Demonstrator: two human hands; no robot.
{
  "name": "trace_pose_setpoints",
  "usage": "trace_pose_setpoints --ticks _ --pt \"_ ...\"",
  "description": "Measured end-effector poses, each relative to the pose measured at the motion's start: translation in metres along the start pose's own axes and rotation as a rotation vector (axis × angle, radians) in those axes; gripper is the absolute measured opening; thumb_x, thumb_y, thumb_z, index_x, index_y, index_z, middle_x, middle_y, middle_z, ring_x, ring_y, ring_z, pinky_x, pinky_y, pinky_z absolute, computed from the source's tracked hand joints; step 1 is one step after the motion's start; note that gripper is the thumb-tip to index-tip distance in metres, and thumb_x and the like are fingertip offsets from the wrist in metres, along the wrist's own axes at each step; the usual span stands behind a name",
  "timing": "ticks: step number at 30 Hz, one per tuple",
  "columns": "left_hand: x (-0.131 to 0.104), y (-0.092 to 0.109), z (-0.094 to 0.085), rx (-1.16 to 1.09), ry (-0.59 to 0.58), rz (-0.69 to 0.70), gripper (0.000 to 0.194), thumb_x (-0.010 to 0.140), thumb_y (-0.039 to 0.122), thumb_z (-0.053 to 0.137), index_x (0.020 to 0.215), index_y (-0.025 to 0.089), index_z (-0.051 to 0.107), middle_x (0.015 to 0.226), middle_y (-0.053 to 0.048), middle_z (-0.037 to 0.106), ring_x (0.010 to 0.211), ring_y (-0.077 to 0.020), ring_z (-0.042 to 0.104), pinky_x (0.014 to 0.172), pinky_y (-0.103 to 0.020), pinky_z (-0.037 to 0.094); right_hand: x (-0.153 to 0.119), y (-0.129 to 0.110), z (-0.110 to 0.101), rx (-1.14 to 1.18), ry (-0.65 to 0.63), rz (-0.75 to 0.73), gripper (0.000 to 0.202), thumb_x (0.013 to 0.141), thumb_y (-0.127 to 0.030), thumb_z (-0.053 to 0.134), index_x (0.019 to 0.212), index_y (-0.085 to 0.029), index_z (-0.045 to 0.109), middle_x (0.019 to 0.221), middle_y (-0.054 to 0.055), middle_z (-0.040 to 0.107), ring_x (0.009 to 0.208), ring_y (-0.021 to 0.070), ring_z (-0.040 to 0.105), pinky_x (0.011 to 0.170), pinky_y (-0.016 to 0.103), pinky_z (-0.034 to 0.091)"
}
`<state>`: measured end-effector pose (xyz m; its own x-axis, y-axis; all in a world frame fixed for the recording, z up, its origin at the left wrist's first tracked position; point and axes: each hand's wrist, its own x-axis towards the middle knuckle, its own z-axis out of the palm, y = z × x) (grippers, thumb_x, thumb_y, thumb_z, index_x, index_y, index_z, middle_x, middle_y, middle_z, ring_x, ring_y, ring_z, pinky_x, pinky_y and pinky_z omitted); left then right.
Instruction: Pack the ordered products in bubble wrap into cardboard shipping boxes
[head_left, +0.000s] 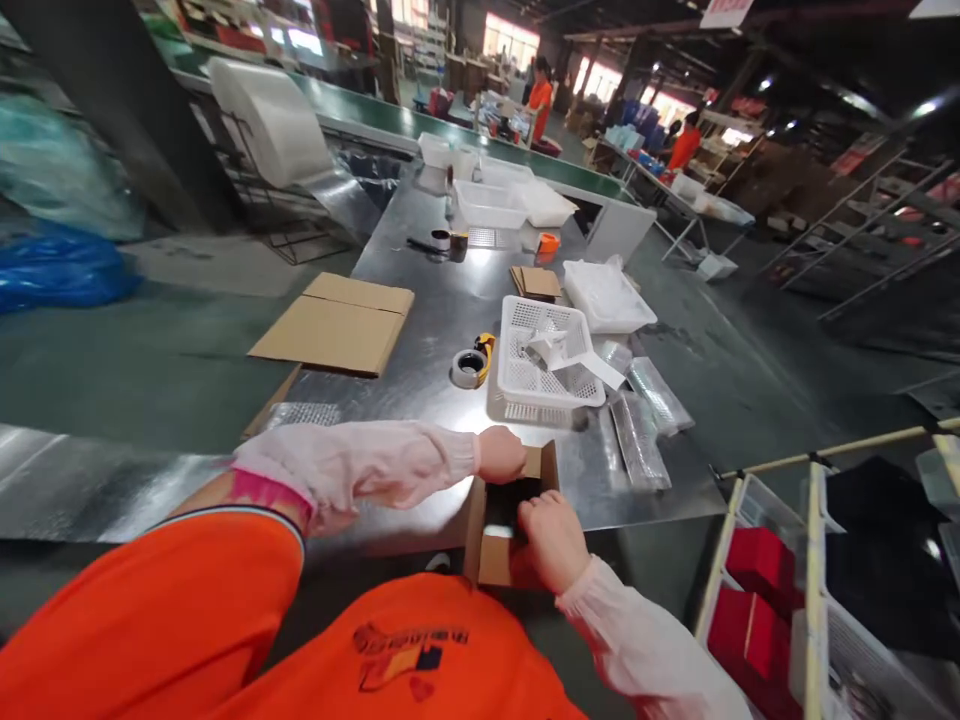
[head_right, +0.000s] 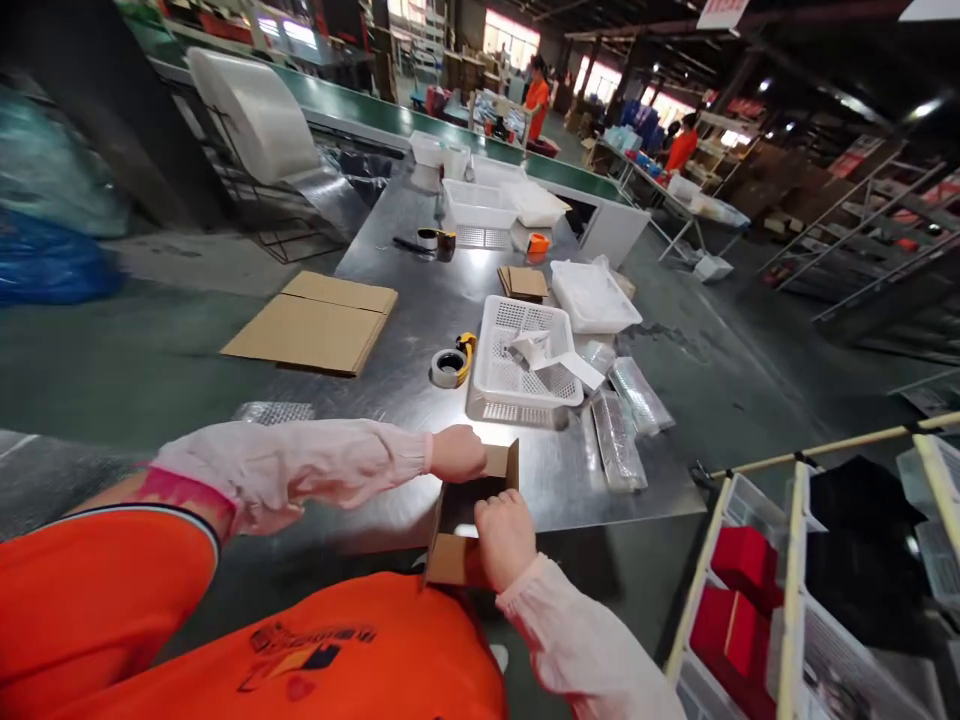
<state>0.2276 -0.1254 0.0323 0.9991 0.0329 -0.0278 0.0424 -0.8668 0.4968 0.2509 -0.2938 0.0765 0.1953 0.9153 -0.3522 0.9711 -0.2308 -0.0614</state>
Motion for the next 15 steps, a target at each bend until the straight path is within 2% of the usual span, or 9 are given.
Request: trace_pose_setpoints --ticks 2,4,6,7,8,10,12,14,15 --pt "0.007 0.007 0.015 0.021 0.02 0.014 0.017 0.08 0.021 0.061 0.068 0.012 0.069 0.076 -0.018 0.07 0.086 -0.0322 0.066 0.086 -0.046 0.045 -0.002 0.008 0.001 0.047 0.034 0.02 0.004 0.072 -0.015 0.067 0.074 -0.014 0.07 0.083 0.017 0.073 0.087 0.0282 0.065 0.087 0.04 0.042" --pt "0.015 0.016 0.029 0.049 0.113 0.003 0.02 0.086 0.015 0.051 0.088 0.008 0.07 0.094 -0.02 0.069 0.099 -0.0326 0.062 0.097 -0.049 0.04 -0.009 0.017 0.003 0.128 0.015 -0.036 0.007 0.07 -0.014 0.066 0.064 -0.018 0.065 0.075 0.011 0.071 0.082 0.0244 0.063 0.09 0.04 0.04" --pt "0.022 0.02 0.039 -0.006 0.243 -0.096 0.029 0.09 0.012 0.041 0.105 0.009 0.066 0.109 -0.021 0.065 0.11 -0.0314 0.056 0.103 -0.05 0.037 -0.015 0.024 0.007 0.281 0.034 -0.128 0.015 0.067 -0.013 0.064 0.056 -0.02 0.056 0.066 0.004 0.066 0.073 0.018 0.059 0.095 0.038 0.038" --pt "0.025 0.018 0.041 -0.088 0.27 -0.161 0.033 0.092 0.013 0.037 0.112 0.01 0.063 0.116 -0.02 0.063 0.116 -0.0302 0.054 0.105 -0.049 0.036 -0.016 0.025 0.009 0.377 0.072 -0.166 0.017 0.066 -0.013 0.062 0.054 -0.02 0.052 0.063 0.0 0.063 0.069 0.0152 0.057 0.098 0.038 0.037" --pt "0.029 0.014 0.039 -0.196 0.247 -0.214 0.036 0.095 0.016 0.033 0.119 0.012 0.06 0.123 -0.018 0.061 0.121 -0.0288 0.051 0.107 -0.047 0.036 -0.014 0.023 0.013 0.481 0.114 -0.2 0.019 0.067 -0.014 0.06 0.053 -0.02 0.048 0.06 -0.002 0.06 0.066 0.0132 0.054 0.1 0.037 0.036" --pt "0.037 -0.003 0.03 -0.409 0.113 -0.261 0.038 0.097 0.029 0.037 0.127 0.016 0.056 0.128 -0.014 0.06 0.126 -0.0268 0.05 0.107 -0.043 0.039 -0.004 0.016 0.022 0.691 0.18 -0.253 0.024 0.069 -0.019 0.057 0.051 -0.021 0.042 0.054 -0.005 0.052 0.059 0.0109 0.05 0.102 0.036 0.036" --pt "0.049 -0.025 0.016 -0.504 -0.116 -0.219 0.045 0.084 0.045 0.061 0.121 0.018 0.061 0.115 -0.011 0.068 0.113 -0.0286 0.06 0.096 -0.04 0.048 0.011 0.009 0.033 0.89 0.186 -0.3 0.031 0.071 -0.029 0.059 0.048 -0.022 0.04 0.05 -0.007 0.048 0.055 0.0106 0.047 0.103 0.038 0.037" --pt "0.061 -0.043 0.002 -0.528 -0.475 -0.212 0.059 0.059 0.045 0.082 0.11 0.02 0.067 0.093 -0.006 0.074 0.088 -0.0291 0.068 0.078 -0.039 0.055 0.021 0.01 0.045 1.113 0.23 -0.256 0.038 0.075 -0.043 0.06 0.047 -0.023 0.044 0.05 -0.005 0.051 0.055 0.012 0.051 0.103 0.041 0.04" --pt "0.066 -0.049 -0.005 -0.545 -0.674 -0.226 0.064 0.05 0.044 0.087 0.107 0.021 0.068 0.086 -0.005 0.074 0.079 -0.029 0.069 0.07 -0.04 0.055 0.022 0.016 0.051 1.224 0.315 -0.157 0.042 0.077 -0.05 0.059 0.048 -0.023 0.046 0.053 -0.003 0.055 0.059 0.0135 0.054 0.101 0.041 0.042"
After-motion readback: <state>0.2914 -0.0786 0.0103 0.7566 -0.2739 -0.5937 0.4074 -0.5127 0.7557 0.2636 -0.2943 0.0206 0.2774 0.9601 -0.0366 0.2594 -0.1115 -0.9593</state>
